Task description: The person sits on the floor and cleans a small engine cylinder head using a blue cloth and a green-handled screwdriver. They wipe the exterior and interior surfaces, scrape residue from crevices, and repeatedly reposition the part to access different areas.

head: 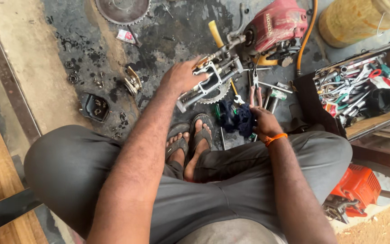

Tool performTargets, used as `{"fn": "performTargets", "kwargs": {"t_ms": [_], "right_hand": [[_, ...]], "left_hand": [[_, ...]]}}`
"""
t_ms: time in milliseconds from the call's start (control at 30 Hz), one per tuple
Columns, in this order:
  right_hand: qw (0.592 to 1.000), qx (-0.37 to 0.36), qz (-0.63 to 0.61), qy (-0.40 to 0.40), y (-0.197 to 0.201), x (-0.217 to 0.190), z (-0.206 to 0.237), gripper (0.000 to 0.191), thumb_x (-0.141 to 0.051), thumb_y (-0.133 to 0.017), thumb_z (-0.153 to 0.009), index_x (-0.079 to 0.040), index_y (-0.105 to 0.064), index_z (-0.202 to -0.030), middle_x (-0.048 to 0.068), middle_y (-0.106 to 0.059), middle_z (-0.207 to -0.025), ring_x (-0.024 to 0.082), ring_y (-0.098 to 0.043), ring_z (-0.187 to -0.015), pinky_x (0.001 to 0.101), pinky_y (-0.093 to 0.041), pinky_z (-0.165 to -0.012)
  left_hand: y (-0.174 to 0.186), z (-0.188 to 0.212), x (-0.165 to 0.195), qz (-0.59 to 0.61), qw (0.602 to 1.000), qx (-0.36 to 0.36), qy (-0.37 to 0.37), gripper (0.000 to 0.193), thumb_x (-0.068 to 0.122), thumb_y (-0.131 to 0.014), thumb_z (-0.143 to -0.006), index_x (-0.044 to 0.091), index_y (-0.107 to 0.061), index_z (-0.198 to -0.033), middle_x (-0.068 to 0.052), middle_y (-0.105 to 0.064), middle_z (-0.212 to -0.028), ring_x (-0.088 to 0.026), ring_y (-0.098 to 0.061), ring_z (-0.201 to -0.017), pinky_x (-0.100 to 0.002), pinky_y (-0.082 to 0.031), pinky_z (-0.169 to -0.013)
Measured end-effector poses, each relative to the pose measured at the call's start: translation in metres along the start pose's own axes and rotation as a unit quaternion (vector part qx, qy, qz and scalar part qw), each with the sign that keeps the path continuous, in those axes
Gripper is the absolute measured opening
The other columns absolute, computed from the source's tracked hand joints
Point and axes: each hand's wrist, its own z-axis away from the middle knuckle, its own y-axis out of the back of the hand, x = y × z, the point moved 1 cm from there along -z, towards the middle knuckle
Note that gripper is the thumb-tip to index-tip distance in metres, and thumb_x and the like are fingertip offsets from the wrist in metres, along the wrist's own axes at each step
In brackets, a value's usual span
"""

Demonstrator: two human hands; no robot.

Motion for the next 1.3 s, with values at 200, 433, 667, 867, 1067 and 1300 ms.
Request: {"fn": "performTargets", "kwargs": {"t_ms": [200,433,667,867,1067,1300], "right_hand": [[1.0,0.013,-0.002,-0.013,0.002,-0.003,-0.003,0.032,-0.035,-0.062,-0.098,-0.018,-0.068,-0.125,-0.002,-0.064,-0.11,0.014,-0.053,-0.091,0.035,-0.041,-0.078],[0.991,0.085,-0.095,0.029,0.019,-0.022,0.013,0.035,-0.035,-0.062,-0.092,-0.021,-0.067,-0.124,-0.001,-0.067,-0.123,0.014,-0.063,-0.102,0.0393,-0.045,-0.081],[0.959,-0.09,-0.206,0.173,0.006,-0.06,0.073,0.024,-0.027,-0.058,-0.108,-0.009,-0.066,-0.121,0.005,-0.065,-0.109,0.016,-0.06,-0.096,0.0322,-0.046,-0.084],[0.714,0.189,0.361,0.57,-0.04,-0.067,0.125,0.035,-0.01,-0.059,-0.109,0.001,-0.052,-0.142,0.019,-0.057,-0.137,0.036,-0.054,-0.129,0.043,-0.044,-0.113],[0.872,-0.001,0.061,0.486,-0.034,-0.07,0.127,0.052,-0.018,-0.069,-0.099,-0.006,-0.045,-0.144,0.008,-0.054,-0.138,0.02,-0.051,-0.128,0.0349,-0.043,-0.11],[0.945,-0.104,0.095,0.294,-0.038,-0.044,0.153,0.026,-0.012,-0.061,-0.104,0.005,-0.068,-0.123,0.01,-0.075,-0.098,0.016,-0.068,-0.087,0.0279,-0.053,-0.08]], "left_hand": [[0.001,0.005,0.007,-0.02,0.999,-0.035,0.022,0.063,0.059,-0.064,-0.09,0.034,-0.056,-0.147,-0.006,-0.067,-0.132,-0.027,-0.064,-0.122,-0.057,-0.04,-0.116],[-0.001,0.011,0.021,-0.102,0.991,0.073,-0.04,0.07,0.064,-0.067,-0.088,0.019,-0.058,-0.141,-0.01,-0.067,-0.126,-0.029,-0.065,-0.11,-0.056,-0.048,-0.1],[-0.074,0.058,0.109,0.33,0.943,0.037,-0.035,0.064,0.068,-0.052,-0.095,0.012,-0.065,-0.125,-0.008,-0.07,-0.103,-0.021,-0.069,-0.091,-0.04,-0.058,-0.072],[-0.101,0.061,0.145,0.662,0.726,-0.171,0.074,0.048,0.047,-0.061,-0.1,0.001,-0.069,-0.112,-0.01,-0.069,-0.098,-0.021,-0.064,-0.085,-0.036,-0.053,-0.071],[-0.073,0.09,0.167,0.459,0.888,0.015,-0.016,0.039,0.036,-0.06,-0.099,-0.001,-0.066,-0.109,-0.01,-0.073,-0.09,-0.02,-0.071,-0.079,-0.035,-0.055,-0.066],[0.015,0.096,0.163,0.457,0.883,0.079,-0.068,0.062,0.057,-0.053,-0.102,0.0,-0.064,-0.081,-0.006,-0.057,-0.068,-0.019,-0.061,-0.062,-0.036,-0.05,-0.059]]}}
